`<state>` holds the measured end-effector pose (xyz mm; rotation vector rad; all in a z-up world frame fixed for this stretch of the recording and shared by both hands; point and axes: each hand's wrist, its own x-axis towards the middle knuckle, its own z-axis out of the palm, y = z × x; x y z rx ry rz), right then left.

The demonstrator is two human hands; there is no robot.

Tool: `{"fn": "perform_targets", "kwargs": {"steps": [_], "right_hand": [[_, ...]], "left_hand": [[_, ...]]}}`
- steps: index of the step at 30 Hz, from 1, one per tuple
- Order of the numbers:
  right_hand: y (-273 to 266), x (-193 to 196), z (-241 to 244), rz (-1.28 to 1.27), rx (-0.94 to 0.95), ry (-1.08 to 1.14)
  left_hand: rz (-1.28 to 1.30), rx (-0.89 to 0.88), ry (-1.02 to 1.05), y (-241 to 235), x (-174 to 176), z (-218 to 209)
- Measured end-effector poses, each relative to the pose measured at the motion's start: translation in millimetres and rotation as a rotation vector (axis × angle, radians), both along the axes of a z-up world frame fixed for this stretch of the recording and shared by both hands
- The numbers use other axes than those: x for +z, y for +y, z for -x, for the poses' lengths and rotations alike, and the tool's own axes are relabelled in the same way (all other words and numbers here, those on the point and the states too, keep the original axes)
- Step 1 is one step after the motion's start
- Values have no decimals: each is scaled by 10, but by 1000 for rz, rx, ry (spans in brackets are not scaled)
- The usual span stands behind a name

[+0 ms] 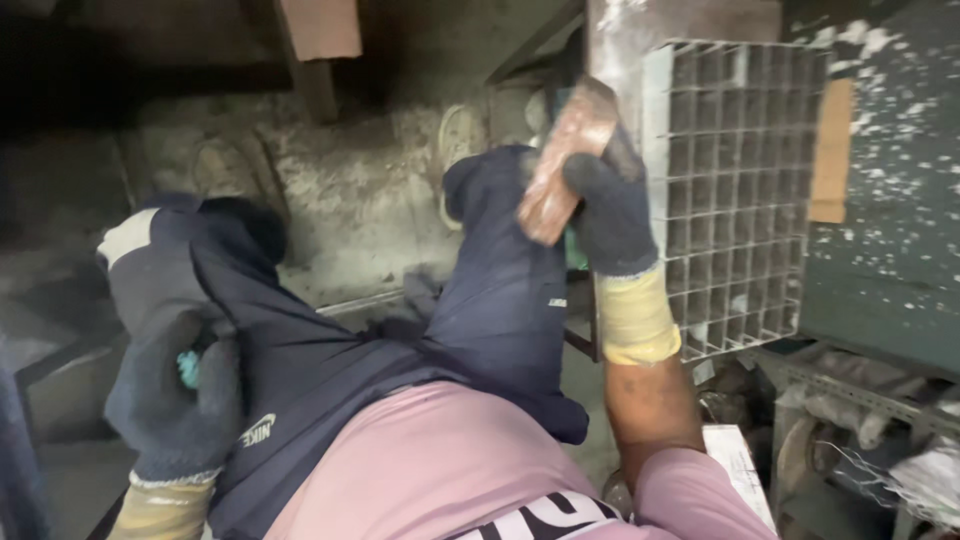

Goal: The person puts on gloves and then uses a cloth and a polishing block to rub and polish small L-shaped metal components by hand, handling them one at a time.

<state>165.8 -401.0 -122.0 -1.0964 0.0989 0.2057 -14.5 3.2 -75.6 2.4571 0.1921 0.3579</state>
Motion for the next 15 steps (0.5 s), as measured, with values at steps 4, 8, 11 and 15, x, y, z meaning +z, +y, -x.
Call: {"fn": "perform_targets", "kwargs": {"steps": [4, 8, 11, 15], "right_hand": [[-674, -389, -152, 939, -135, -217], [-1308, -1335, -181, 1554, -167, -310], [-1510, -1654, -239, 1707, -50, 89], [-922, -1207, -128, 1208, -310, -394]], "left_hand": [[-66, -14, -26, 6, 11, -1], [22, -3, -54, -3, 19, -38], [8, 33, -64, -51, 14, -100], [113, 22, -112, -24, 18, -145]]}}
